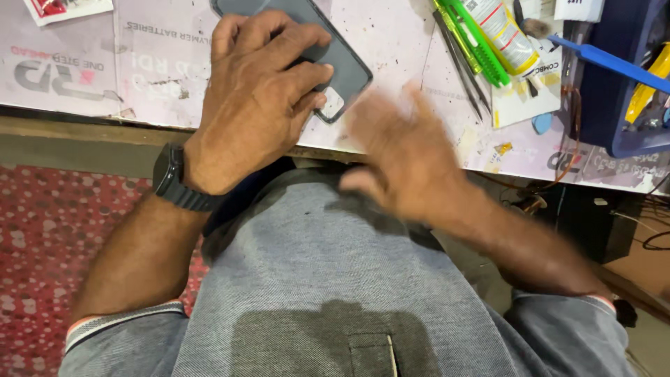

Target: The person uses a green precision screwdriver to scrape and pry at the edges and camera cutout of a gray phone case. They switch to a blue plastic spudger to lift the case edges, then return to the screwdriver to continue scraping the interior surface.

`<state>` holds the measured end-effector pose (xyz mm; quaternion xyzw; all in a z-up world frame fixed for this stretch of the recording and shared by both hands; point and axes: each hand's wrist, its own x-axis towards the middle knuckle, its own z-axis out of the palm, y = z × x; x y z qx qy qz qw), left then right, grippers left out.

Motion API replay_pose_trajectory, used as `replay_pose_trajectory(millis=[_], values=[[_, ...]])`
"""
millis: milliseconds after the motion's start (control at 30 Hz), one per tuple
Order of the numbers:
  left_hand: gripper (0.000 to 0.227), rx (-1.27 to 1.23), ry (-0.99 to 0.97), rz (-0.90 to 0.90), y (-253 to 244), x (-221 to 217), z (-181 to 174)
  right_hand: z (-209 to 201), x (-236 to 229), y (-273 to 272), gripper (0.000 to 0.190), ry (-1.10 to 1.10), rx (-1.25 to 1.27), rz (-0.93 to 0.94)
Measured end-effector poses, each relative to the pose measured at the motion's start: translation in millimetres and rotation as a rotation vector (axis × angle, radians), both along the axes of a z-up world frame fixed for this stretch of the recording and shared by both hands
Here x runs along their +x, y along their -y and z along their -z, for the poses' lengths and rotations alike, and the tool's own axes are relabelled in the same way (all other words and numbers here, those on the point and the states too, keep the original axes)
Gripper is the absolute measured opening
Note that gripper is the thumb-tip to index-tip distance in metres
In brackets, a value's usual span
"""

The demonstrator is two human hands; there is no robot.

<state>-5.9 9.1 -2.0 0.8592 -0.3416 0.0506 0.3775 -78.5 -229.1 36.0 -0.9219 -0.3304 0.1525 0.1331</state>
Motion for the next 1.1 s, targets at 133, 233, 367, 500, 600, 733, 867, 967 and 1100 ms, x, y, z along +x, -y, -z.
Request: replay_pose_trajectory(millis=[133, 233, 367, 500, 600, 733, 867, 967, 1100], values=[[0.019, -0.021, 0.012, -0.009, 0.5, -1.2, 0.6, -2.8, 2.3, 17.3, 0.059, 0.04, 0.225, -0.054], [0.018, -0.01, 0.008, -0.007, -0.7, 1.1, 1.7, 2.0, 3.2, 28.9, 0.054, 0.164, 0.175, -0.025], [0.018, -0.005, 0.019, -0.005, -0.9, -0.1, 0.3, 7.0, 5.5, 41.3, 0.067, 0.193, 0.063, 0.045], [0.018, -0.005, 0.022, -0.007, -1.6, -0.8, 0.6, 1.9, 6.8, 38.7, 0.058, 0.181, 0.127, 0.124], [0.016, -0.027, 0.042, -0.004, 0.8, -1.6, 1.7, 1.9, 2.7, 24.7, 0.076, 0.187, 0.128, 0.148], [0.017, -0.01, 0.021, -0.006, 0.8, -1.4, -1.4, 10.9, 2.0, 12.9, 0.083, 0.214, -0.027, 0.091], [0.018, -0.025, 0.039, 0.0, 0.3, -2.0, -3.9, 18.3, 1.4, 13.0, 0.08, 0.25, 0.011, 0.126], [0.018, -0.014, 0.048, 0.004, 2.1, 0.6, -5.9, 13.4, 3.9, 9.4, 0.07, 0.261, 0.045, 0.082], [0.018, -0.019, 0.034, 0.009, -0.7, 0.6, -3.8, 4.8, 5.5, -7.6, 0.067, 0.195, 0.065, 0.117]])
